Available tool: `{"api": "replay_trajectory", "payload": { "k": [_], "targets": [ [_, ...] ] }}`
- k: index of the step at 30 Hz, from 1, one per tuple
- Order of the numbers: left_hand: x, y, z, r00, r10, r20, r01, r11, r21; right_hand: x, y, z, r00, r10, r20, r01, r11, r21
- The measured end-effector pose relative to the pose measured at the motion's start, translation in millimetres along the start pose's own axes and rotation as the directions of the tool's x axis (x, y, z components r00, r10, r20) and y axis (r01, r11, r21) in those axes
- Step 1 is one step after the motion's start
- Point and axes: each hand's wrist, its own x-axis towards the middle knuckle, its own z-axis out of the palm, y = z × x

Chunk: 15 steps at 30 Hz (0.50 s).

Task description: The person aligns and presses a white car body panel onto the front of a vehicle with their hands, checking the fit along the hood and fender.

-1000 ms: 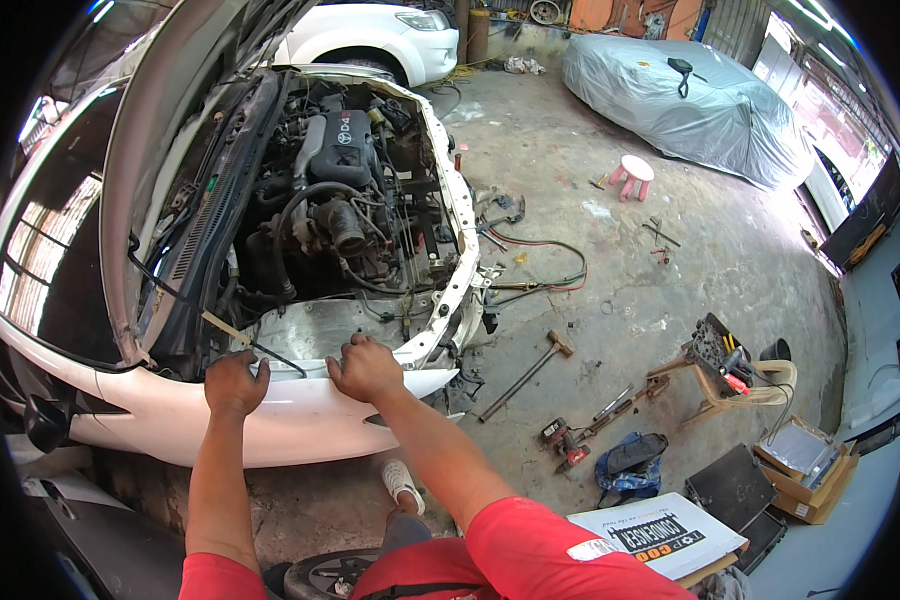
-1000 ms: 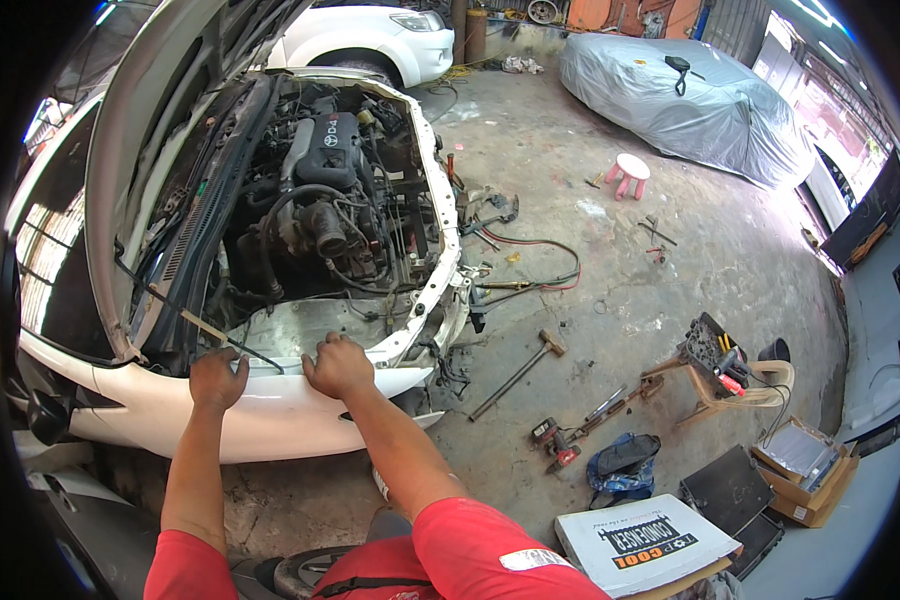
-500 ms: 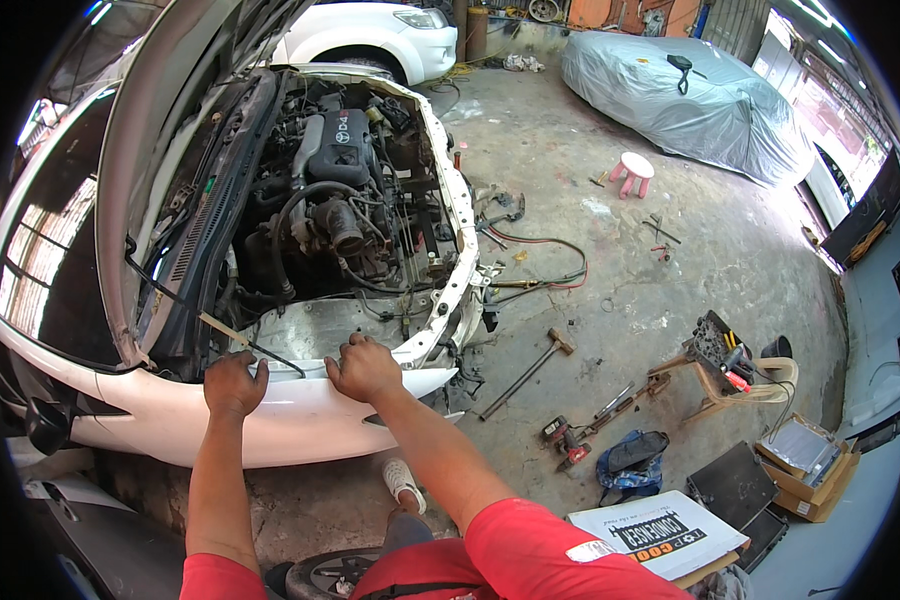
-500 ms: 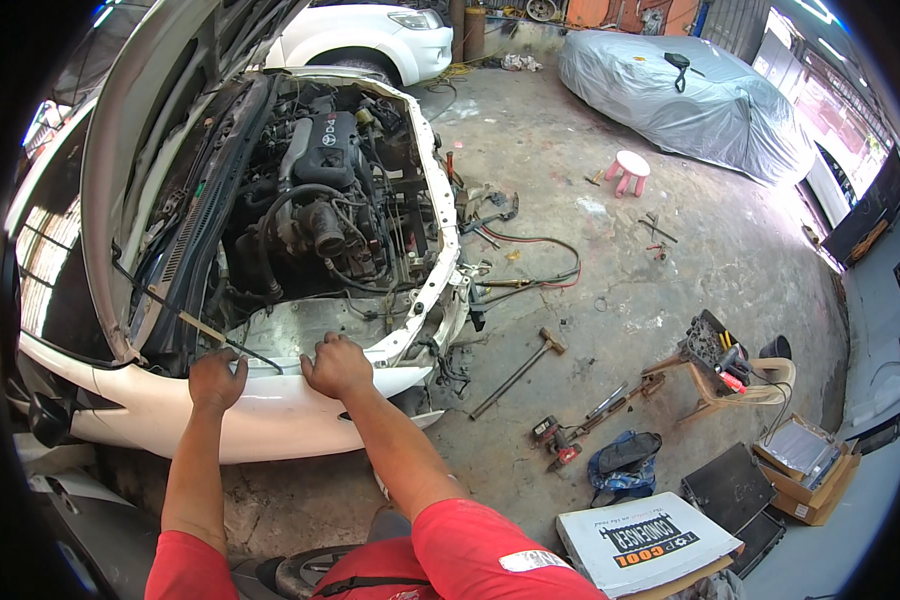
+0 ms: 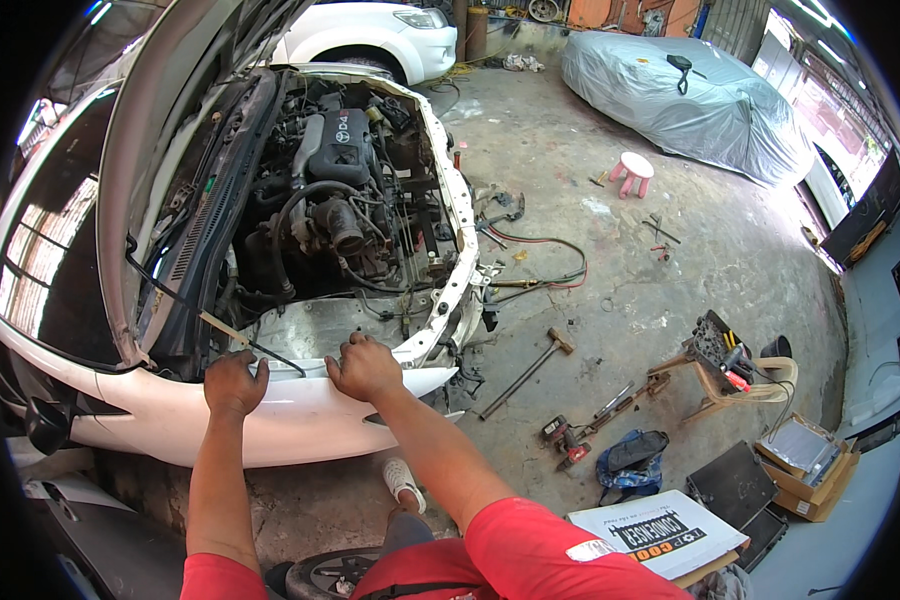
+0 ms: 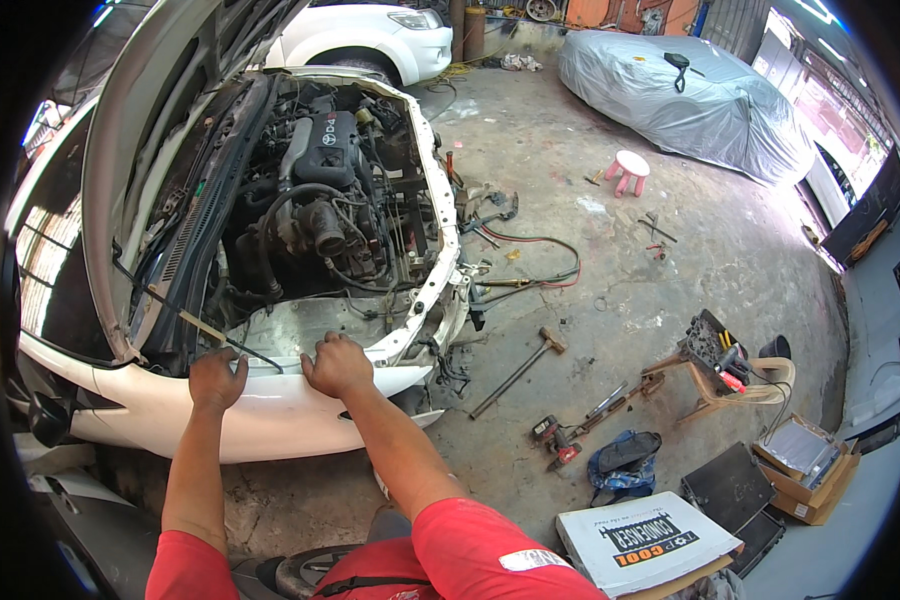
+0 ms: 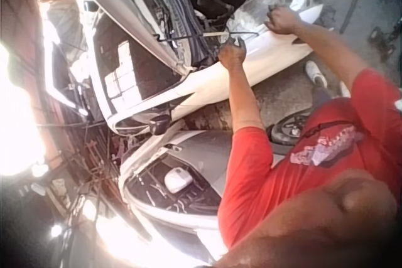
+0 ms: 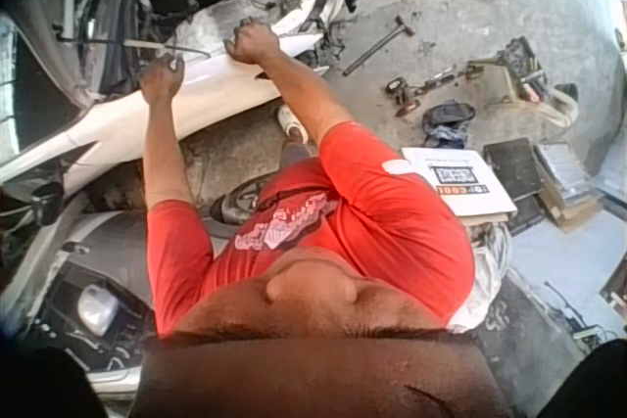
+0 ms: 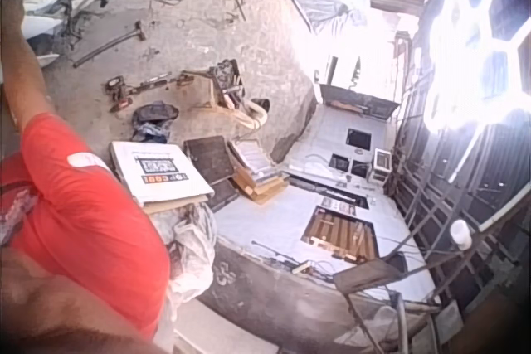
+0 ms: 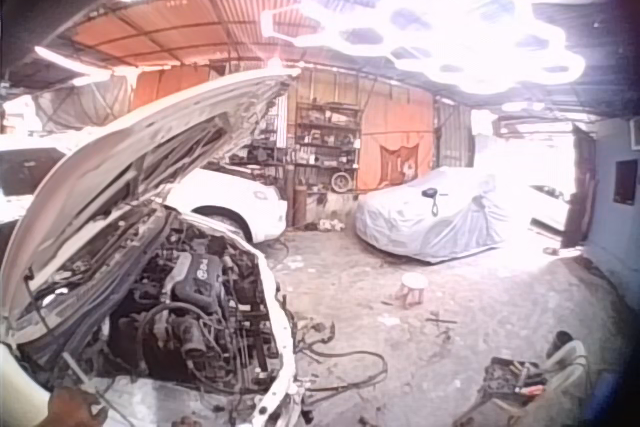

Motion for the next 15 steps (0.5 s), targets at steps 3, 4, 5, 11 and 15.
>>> {"api": "replay_trajectory", "payload": {
  "k": [3, 4, 5, 11, 15],
  "targets": [
    [-0.7, -0.2, -1.3, 1.000, -0.001, 0.002, 0.001, 1.000, -0.005, -0.1, -0.2, 1.3, 1.000, 0.001, -0.009, -0.001, 1.000, 0.004],
    [-0.6, 0.0, -1.3, 1.000, 0.000, -0.001, 0.000, 1.000, -0.011, 0.2, 0.0, 1.8, 1.000, 0.002, -0.014, -0.002, 1.000, 0.004],
    [-0.2, -0.7, -0.2, 1.000, 0.001, 0.000, -0.001, 1.000, -0.010, 0.3, 0.3, 2.2, 1.000, 0.001, -0.013, -0.001, 1.000, 0.001],
    [0.4, -1.8, 2.8, 1.000, 0.008, -0.005, -0.008, 1.000, -0.019, 0.3, 2.3, 3.1, 1.000, 0.002, -0.010, -0.001, 1.000, 0.019],
    [0.9, -1.7, 2.5, 1.000, 0.008, 0.003, -0.008, 1.000, -0.009, -0.7, 0.8, 1.6, 1.000, 0.001, -0.020, -0.001, 1.000, 0.020]
  ]
}}
